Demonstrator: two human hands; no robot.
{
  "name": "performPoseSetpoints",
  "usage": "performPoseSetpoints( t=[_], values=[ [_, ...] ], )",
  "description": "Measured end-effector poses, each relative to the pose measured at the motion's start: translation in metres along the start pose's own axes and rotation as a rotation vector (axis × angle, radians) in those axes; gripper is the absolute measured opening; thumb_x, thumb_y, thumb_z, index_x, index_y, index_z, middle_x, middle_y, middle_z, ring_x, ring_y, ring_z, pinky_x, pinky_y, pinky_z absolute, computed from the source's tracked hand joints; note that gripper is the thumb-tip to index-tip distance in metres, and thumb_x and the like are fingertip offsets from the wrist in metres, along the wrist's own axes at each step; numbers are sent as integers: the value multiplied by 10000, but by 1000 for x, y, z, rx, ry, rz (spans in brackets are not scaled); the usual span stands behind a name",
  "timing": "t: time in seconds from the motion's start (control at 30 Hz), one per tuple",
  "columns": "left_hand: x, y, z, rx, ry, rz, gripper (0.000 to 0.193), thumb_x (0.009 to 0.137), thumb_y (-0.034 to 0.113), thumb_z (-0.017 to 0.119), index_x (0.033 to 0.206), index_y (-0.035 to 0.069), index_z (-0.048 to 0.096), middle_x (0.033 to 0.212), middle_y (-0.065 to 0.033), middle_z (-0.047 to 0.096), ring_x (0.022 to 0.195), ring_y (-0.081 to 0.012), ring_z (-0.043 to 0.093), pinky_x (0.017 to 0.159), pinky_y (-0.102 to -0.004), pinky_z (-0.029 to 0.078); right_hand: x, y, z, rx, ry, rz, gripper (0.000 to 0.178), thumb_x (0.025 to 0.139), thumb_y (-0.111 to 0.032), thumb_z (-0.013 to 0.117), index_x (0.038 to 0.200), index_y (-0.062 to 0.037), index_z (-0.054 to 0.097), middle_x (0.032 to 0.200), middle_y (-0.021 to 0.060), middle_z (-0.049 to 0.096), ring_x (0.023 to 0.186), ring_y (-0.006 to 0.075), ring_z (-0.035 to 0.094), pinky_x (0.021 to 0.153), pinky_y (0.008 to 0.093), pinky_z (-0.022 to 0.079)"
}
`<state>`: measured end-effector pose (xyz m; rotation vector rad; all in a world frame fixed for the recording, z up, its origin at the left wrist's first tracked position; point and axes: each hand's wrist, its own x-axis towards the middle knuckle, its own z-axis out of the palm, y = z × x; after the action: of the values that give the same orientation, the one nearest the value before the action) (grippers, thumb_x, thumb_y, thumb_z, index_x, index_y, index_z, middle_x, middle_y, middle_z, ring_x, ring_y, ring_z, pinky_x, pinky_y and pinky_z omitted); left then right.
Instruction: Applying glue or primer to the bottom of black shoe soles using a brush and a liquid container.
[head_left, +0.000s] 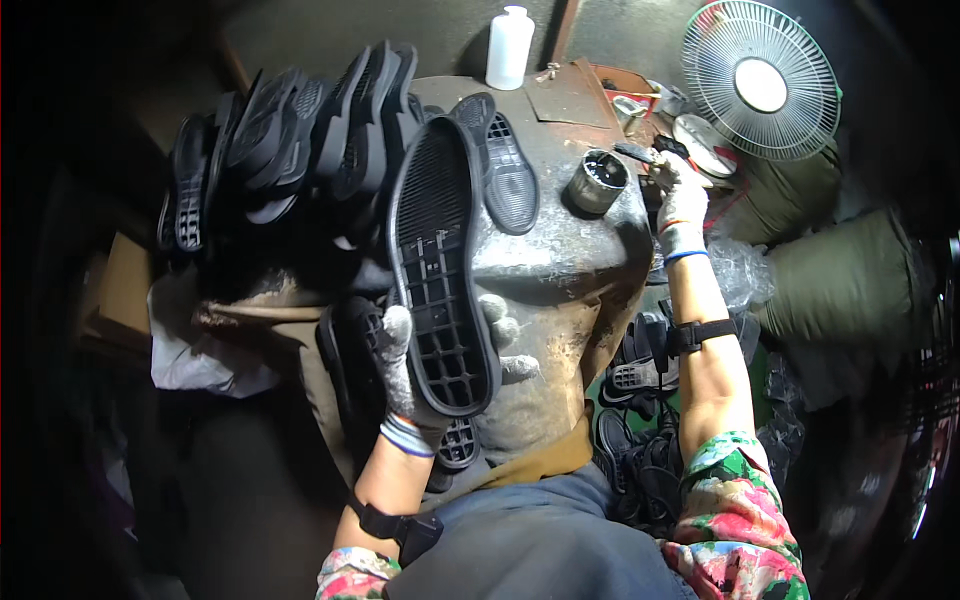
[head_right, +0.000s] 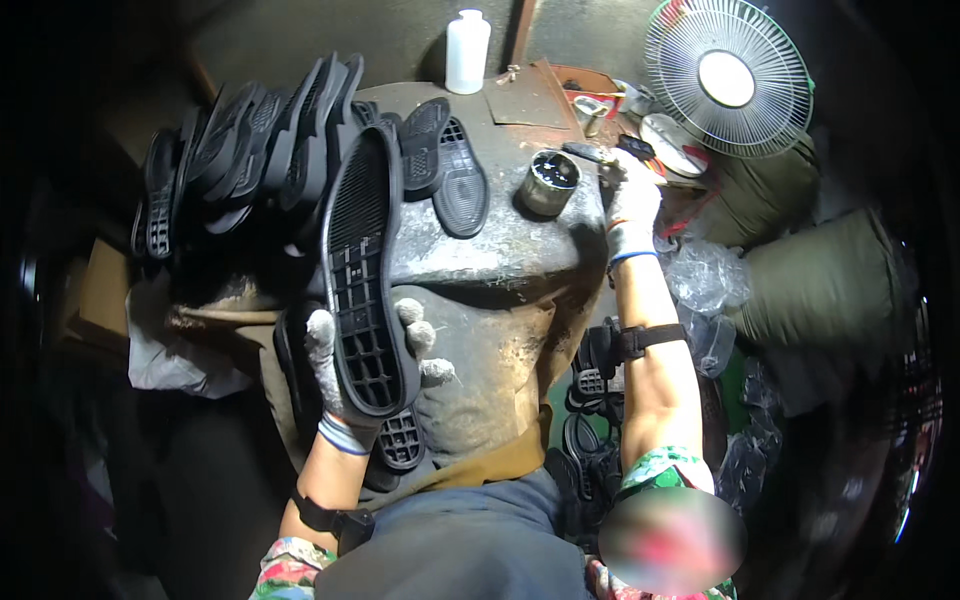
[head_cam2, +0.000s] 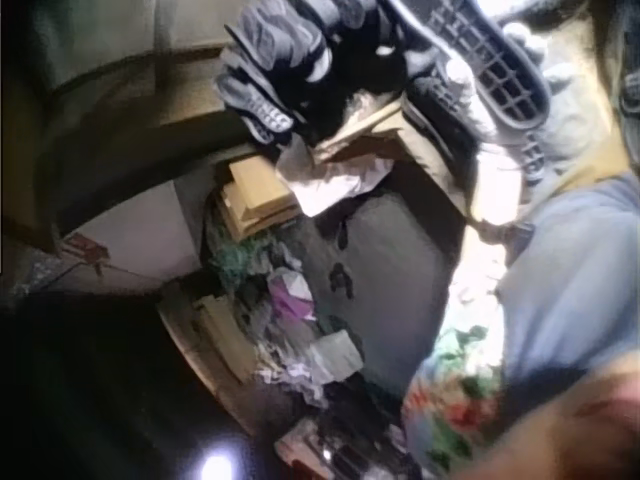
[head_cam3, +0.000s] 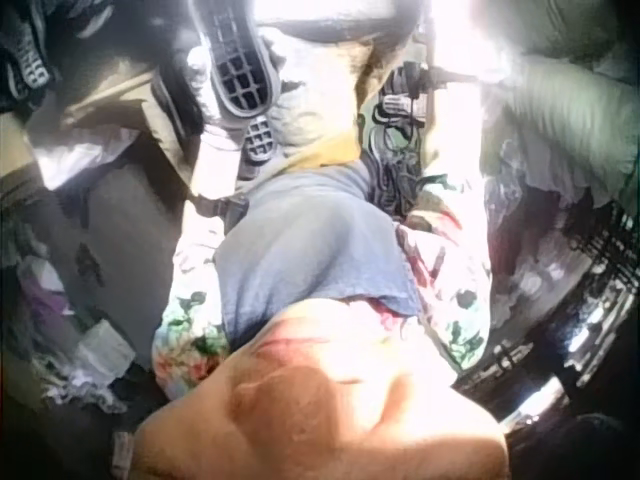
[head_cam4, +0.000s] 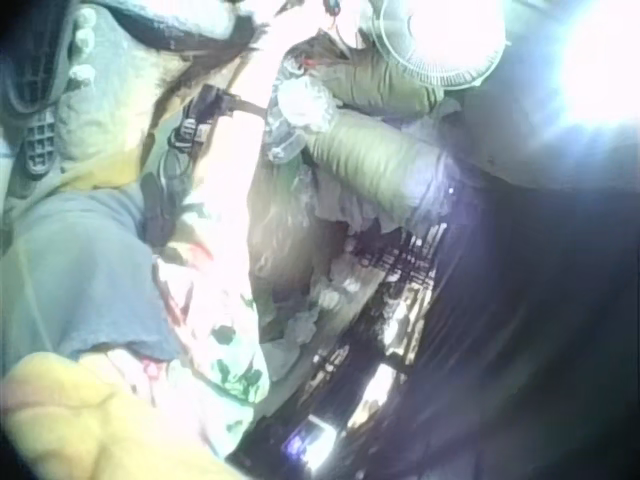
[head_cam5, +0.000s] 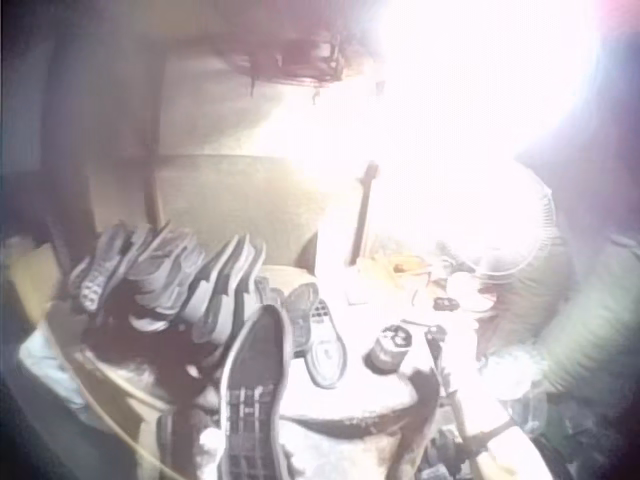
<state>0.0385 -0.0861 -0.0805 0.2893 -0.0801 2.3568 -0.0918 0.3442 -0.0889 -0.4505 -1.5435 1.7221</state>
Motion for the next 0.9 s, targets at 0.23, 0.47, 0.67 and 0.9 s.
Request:
performPoseSetpoints(
  t=[0.23,0.47,0.67,0.9],
  values=[
    [-10,-3,4,128,141,-71,901,887,626,702,1523,43,442,1405,-198,558,1135,-382,638,924,-576,552,-9,-3,-8,-112,-6,64,231,913,-211,690,1083,-76,768,1032,25,728,964,156,669,900,329,484],
    [-27,-10,1,179,167,-69,1040,897,726,601,1585,2,313,1288,-368,619,1118,-459,680,945,-625,558,-12,-6,-11,-136,12,-5,329,935,-257,697,1116,12,755,1015,64,733,926,133,665,845,294,527],
    [-27,2,-14,133,225,-99,1012,900,757,561,1585,45,342,1223,-340,659,1007,-493,702,873,-613,591,-8,3,-6,-198,1,-184,253,976,-163,601,1062,3,771,1026,74,747,923,143,672,876,301,523],
    [-28,8,-25,97,175,-154,1019,909,763,540,1539,-23,390,1322,-361,605,1147,-519,648,988,-684,511,-9,3,2,1,-5,-116,260,927,-167,691,1111,5,758,1036,55,733,941,151,665,879,295,518]
  ],
)
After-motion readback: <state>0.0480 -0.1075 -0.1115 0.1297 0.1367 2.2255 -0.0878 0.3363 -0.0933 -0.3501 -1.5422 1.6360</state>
